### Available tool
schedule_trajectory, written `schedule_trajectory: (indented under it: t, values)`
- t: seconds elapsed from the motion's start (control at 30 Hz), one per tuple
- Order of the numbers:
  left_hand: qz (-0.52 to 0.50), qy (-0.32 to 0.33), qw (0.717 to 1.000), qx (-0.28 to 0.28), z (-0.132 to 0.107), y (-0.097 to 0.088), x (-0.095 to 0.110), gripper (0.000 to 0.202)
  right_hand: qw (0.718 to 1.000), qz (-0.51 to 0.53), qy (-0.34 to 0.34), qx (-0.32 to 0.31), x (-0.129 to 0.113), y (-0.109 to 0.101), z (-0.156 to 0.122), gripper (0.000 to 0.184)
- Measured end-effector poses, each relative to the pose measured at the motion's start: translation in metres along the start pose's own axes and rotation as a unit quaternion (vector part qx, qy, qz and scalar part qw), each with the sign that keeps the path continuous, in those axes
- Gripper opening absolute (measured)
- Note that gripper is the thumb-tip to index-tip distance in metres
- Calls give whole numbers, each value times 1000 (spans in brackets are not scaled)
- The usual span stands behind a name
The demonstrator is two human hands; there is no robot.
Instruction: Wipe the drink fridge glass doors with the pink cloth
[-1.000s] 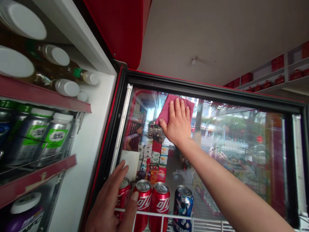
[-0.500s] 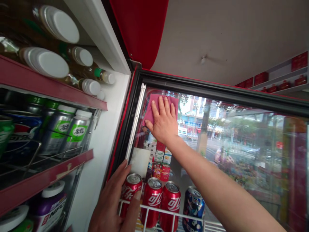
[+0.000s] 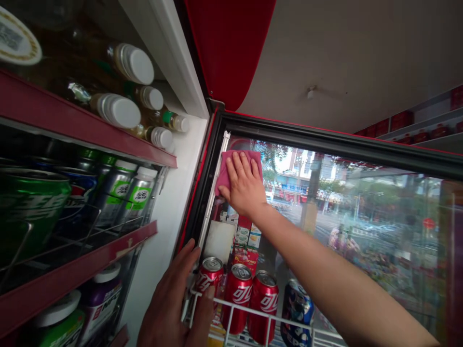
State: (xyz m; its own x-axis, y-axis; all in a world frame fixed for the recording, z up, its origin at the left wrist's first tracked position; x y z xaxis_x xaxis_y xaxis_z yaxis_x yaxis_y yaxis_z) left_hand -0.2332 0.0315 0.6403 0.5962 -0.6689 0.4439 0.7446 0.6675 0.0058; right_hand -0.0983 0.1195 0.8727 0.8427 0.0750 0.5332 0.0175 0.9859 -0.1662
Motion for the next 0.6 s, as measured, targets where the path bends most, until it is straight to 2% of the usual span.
schedule_trajectory:
  t: [0.13, 0.27, 0.4, 0.6]
  values:
    - [18, -3, 1000, -12, -3, 0, -6, 66, 1000, -6, 11, 9, 16, -5, 38, 85]
    - [10, -22, 999, -28, -7, 6, -6, 65, 1000, 1, 2, 10, 22, -5, 40, 86]
    - [0, -26, 999, -38, -9, 12, 1, 64, 1000, -9, 7, 7, 33, -8, 10, 89]
    - [-23, -21, 998, -51, -20, 20, 4, 62, 998, -46, 33, -23, 52, -16, -74, 91]
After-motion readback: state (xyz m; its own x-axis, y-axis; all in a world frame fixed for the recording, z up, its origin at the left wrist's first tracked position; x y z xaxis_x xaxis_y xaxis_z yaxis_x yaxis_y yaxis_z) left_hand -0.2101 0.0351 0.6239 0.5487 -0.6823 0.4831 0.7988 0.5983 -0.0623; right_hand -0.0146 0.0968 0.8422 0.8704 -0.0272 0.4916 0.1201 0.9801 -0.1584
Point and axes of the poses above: each hand's wrist, its own z-axis towards the middle knuckle, its own y-axis out of the palm, x = y × z, the point moved 10 cm from there along z, towards the middle knuckle, and after that the axes turned 9 degrees about x, right-handed, at the moved point
